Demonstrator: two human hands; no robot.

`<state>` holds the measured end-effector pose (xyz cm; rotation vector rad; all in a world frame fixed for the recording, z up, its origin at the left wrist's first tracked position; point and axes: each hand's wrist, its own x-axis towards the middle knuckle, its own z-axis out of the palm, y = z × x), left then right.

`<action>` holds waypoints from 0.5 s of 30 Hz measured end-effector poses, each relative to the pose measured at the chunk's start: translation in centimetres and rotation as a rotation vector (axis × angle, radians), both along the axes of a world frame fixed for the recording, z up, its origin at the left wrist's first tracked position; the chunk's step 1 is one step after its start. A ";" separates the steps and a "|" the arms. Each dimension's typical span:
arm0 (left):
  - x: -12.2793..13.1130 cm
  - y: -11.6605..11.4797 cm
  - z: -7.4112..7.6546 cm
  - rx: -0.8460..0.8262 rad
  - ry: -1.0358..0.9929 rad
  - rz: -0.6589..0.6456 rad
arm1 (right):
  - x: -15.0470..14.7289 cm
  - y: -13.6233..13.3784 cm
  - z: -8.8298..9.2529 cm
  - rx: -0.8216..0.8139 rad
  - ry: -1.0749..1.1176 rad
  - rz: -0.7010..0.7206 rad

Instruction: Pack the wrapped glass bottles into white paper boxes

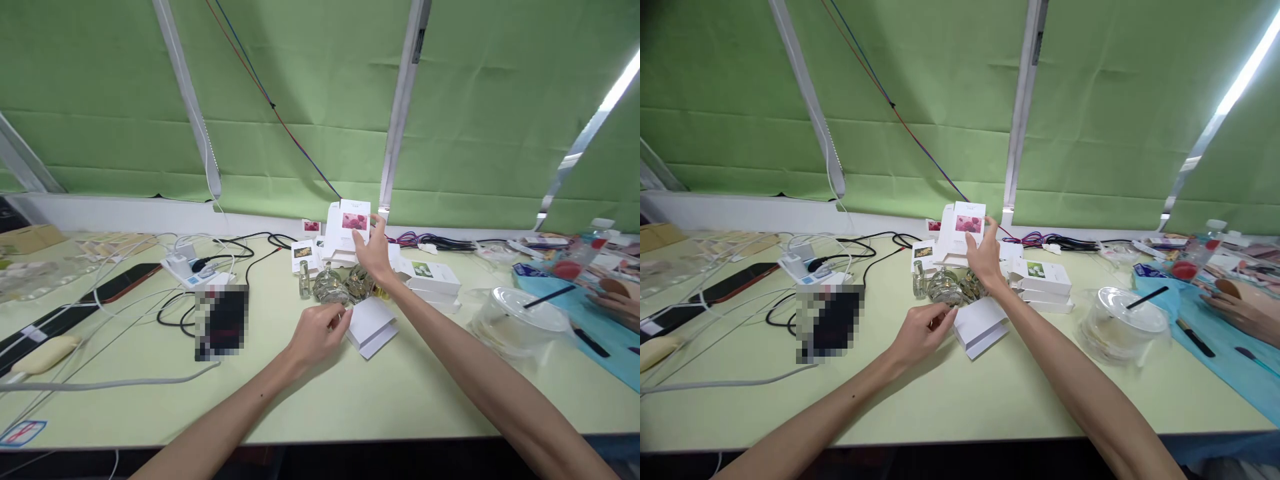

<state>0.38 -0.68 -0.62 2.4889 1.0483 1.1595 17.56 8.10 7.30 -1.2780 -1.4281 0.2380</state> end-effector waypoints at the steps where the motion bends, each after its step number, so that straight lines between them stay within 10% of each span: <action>1: 0.1 -0.1 0.1 -0.032 -0.022 0.008 | 0.2 -0.9 -0.4 0.018 0.017 0.034; 15: 0.2 0.6 0.9 -0.506 -0.481 0.112 | 0.1 -5.6 -5.2 0.151 0.255 0.137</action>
